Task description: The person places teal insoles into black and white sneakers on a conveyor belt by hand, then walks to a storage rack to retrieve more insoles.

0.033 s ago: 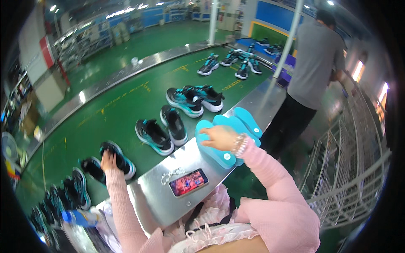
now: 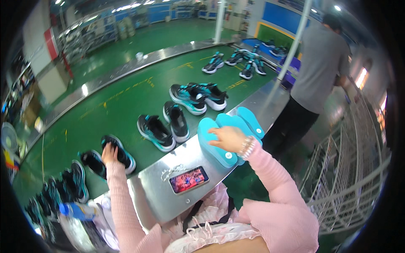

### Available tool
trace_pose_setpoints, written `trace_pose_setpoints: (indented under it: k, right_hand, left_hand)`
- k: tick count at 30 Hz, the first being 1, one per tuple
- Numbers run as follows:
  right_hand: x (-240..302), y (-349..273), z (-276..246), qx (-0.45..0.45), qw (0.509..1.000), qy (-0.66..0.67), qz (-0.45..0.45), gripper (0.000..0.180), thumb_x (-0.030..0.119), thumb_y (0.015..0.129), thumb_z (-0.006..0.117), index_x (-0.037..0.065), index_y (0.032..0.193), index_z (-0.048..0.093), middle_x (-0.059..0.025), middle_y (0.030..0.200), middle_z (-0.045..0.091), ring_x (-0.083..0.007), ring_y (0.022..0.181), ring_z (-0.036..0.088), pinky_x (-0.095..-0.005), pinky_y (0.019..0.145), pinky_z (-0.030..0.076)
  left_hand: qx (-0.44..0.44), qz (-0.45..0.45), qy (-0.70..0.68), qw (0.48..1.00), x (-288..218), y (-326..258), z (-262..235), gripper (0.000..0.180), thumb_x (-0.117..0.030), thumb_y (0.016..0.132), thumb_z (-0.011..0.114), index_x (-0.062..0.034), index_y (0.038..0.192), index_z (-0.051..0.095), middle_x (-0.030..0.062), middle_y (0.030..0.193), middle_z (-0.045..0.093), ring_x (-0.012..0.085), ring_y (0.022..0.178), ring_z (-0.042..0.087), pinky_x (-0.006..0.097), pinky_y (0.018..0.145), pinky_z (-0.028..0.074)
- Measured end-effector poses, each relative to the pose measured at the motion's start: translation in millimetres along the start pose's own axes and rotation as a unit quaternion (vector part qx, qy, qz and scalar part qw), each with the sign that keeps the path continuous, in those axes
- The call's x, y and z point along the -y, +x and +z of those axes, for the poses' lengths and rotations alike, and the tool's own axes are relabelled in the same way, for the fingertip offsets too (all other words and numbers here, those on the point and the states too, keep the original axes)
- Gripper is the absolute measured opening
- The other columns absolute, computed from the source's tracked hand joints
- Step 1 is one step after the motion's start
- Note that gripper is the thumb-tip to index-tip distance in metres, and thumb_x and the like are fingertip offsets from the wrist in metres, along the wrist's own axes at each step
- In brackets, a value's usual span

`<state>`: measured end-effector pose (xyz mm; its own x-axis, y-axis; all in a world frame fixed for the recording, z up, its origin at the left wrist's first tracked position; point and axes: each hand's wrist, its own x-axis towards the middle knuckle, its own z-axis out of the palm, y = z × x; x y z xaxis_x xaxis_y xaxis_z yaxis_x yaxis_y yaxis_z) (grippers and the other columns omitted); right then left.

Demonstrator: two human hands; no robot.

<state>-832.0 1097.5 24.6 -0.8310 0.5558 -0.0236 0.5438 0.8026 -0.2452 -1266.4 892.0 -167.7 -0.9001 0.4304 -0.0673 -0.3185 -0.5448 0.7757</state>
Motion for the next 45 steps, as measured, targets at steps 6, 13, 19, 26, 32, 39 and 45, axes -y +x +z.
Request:
trace_pose_setpoints:
  k: [6, 13, 19, 26, 32, 39, 45]
  right_hand:
    - [-30.6, -54.9, 43.5, -0.028, 0.99, -0.109, 0.082, 0.054, 0.039, 0.069, 0.06, 0.009, 0.111, 0.046, -0.0156, 0.081, 0.057, -0.0309, 0.063, 0.058, -0.038, 0.054, 0.047]
    - [-28.6, -43.1, 54.8, 0.013, 0.988, -0.108, 0.105, 0.066, 0.039, 0.068, 0.062, 0.008, 0.12, 0.038, -0.0169, 0.081, 0.057, -0.0331, 0.068, 0.058, -0.0399, 0.058, 0.047]
    - [-43.4, -48.7, 52.5, -0.003, 0.99, -0.055, 0.13, 0.062, 0.038, 0.073, 0.058, 0.006, 0.122, 0.037, -0.0172, 0.083, 0.058, -0.0335, 0.073, 0.057, -0.0391, 0.059, 0.045]
    - [-2.9, -33.1, -2.0, -0.172, 0.983, 0.04, -0.044, 0.027, 0.022, 0.077, 0.054, 0.009, 0.1, 0.058, -0.0119, 0.08, 0.056, -0.0298, 0.072, 0.055, -0.0363, 0.06, 0.044]
    - [55.7, 44.3, -3.3, -0.056, 0.977, -0.163, -0.128, 0.016, 0.021, 0.073, 0.055, 0.015, 0.085, 0.065, -0.0093, 0.073, 0.056, -0.0268, 0.066, 0.057, -0.0354, 0.057, 0.045]
    - [86.8, 111.0, 22.1, -0.004, 0.943, -0.291, -0.162, 0.013, 0.012, 0.069, 0.053, 0.008, 0.07, 0.065, -0.0112, 0.07, 0.062, -0.024, 0.068, 0.062, -0.0324, 0.056, 0.049]
    - [113.1, 147.8, 93.3, -0.018, 0.987, -0.155, -0.031, 0.014, 0.014, 0.069, 0.052, 0.006, 0.074, 0.064, -0.0137, 0.074, 0.062, -0.0272, 0.072, 0.061, -0.0348, 0.062, 0.049]
  left_hand:
    - [0.049, 0.255, 0.296, 0.919, -50.6, -111.6, 85.7, 0.019, -0.016, 0.082, 0.054, 0.0015, 0.088, 0.059, 0.0077, 0.081, 0.062, 0.0138, 0.072, 0.059, 0.023, 0.062, 0.046]
    - [-0.329, 0.498, 0.538, 0.595, -222.8, -270.4, -34.7, 0.025, -0.016, 0.083, 0.052, 0.0031, 0.097, 0.058, 0.0094, 0.092, 0.061, 0.014, 0.08, 0.057, 0.025, 0.072, 0.045]
    - [-0.382, 0.259, 0.782, 0.419, -261.1, -293.9, -238.6, 0.03, -0.016, 0.083, 0.05, -0.0004, 0.108, 0.052, 0.0127, 0.103, 0.056, 0.0241, 0.095, 0.053, 0.03, 0.083, 0.04]
    - [-0.288, 0.506, 0.586, 0.563, -181.9, -271.8, -6.8, 0.026, -0.015, 0.086, 0.042, 0.0024, 0.103, 0.053, 0.0144, 0.108, 0.053, 0.0246, 0.1, 0.05, 0.033, 0.09, 0.034]
    - [0.078, 0.169, 0.441, 0.878, 32.8, -136.8, 146.0, 0.051, -0.023, 0.077, 0.056, -0.0025, 0.12, 0.038, 0.0182, 0.12, 0.042, 0.0287, 0.113, 0.039, 0.035, 0.095, 0.029]
    - [0.072, 0.202, 0.433, 0.876, 100.8, -66.1, 177.7, 0.036, -0.03, 0.082, 0.046, -0.0036, 0.106, 0.05, 0.0204, 0.099, 0.054, 0.035, 0.092, 0.052, 0.037, 0.081, 0.04]
    - [0.081, 0.144, 0.553, 0.817, 69.8, -58.1, 172.3, 0.039, -0.035, 0.082, 0.041, -0.0015, 0.091, 0.058, 0.024, 0.076, 0.056, 0.0407, 0.074, 0.054, 0.045, 0.067, 0.043]
